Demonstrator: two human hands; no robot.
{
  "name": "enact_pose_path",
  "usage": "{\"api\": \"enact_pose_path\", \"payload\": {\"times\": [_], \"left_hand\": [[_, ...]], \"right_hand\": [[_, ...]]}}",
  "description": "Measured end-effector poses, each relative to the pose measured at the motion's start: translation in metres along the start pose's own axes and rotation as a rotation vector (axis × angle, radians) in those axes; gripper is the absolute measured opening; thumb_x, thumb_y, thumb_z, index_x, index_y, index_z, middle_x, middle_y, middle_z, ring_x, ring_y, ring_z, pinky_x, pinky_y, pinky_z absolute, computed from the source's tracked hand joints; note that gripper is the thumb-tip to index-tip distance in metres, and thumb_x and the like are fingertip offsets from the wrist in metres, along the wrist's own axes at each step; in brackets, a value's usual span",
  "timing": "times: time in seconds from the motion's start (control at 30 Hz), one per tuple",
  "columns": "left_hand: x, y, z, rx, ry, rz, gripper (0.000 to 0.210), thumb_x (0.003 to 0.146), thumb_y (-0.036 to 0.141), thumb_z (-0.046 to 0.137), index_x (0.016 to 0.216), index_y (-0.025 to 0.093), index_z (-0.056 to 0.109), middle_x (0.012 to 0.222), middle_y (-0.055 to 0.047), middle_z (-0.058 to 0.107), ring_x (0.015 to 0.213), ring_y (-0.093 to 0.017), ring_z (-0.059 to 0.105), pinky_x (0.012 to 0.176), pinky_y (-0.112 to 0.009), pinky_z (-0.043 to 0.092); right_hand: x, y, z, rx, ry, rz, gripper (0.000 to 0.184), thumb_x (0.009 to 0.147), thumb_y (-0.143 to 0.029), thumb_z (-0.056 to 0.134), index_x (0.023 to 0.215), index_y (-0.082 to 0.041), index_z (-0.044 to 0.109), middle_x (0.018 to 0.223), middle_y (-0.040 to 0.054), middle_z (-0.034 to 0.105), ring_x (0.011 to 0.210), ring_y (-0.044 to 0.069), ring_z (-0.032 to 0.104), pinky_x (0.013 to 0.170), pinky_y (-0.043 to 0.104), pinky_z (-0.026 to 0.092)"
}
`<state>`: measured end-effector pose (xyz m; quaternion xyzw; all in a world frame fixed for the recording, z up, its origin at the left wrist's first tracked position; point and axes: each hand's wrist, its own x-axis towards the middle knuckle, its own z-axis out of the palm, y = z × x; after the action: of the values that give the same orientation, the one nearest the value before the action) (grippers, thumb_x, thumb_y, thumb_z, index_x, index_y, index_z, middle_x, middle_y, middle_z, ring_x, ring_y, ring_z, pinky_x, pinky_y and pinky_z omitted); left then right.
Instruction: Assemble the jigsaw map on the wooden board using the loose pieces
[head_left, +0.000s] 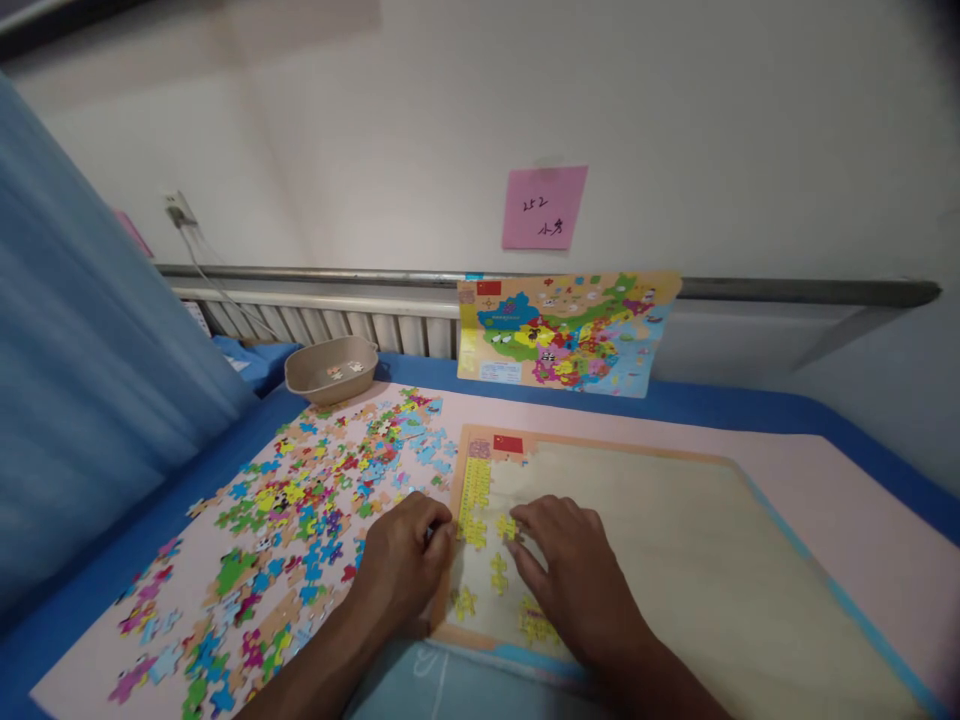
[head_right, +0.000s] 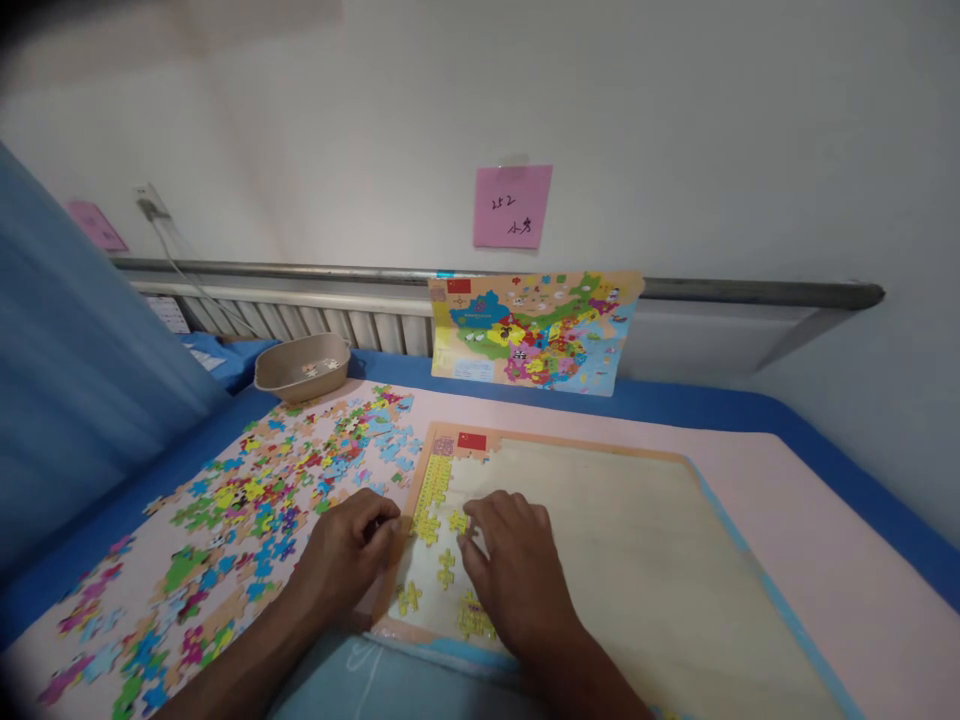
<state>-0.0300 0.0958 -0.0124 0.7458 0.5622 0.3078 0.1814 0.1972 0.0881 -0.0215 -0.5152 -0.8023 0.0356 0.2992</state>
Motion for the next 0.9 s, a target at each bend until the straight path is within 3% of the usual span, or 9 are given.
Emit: {"api": "enact_pose_path", "payload": {"times": [0.47, 0.9], "left_hand": [[0.0017, 0.0006, -0.0013, 0.096, -0.088, -0.109, 0.016, 0.089, 0.013, 0.056, 0.082, 0.021, 0.068, 0.085, -0.002, 0.068, 0.080, -0.017, 0.062, 0.071, -0.027, 0.036], [0.0015, 0.0020, -0.0002, 0.095, -0.129, -0.104, 0.017, 0.088, 0.010, 0.056, 0.081, 0.020, 0.068, 0.085, -0.001, 0.068, 0.080, -0.017, 0.062, 0.070, -0.027, 0.035]], "right_hand": [[0.0044, 0.0023, 0.0013, 0.036, -0.139, 0.122, 0.022, 0.085, -0.009, 0.071, 0.101, -0.024, 0.066, 0.097, 0.0028, 0.067, 0.094, 0.026, 0.059, 0.084, 0.041, 0.035], [0.0038, 0.0042, 0.0071, 0.032, -0.116, 0.076, 0.022, 0.083, -0.010, 0.070, 0.100, -0.024, 0.065, 0.095, 0.0026, 0.068, 0.091, 0.025, 0.059, 0.082, 0.039, 0.034]]}}
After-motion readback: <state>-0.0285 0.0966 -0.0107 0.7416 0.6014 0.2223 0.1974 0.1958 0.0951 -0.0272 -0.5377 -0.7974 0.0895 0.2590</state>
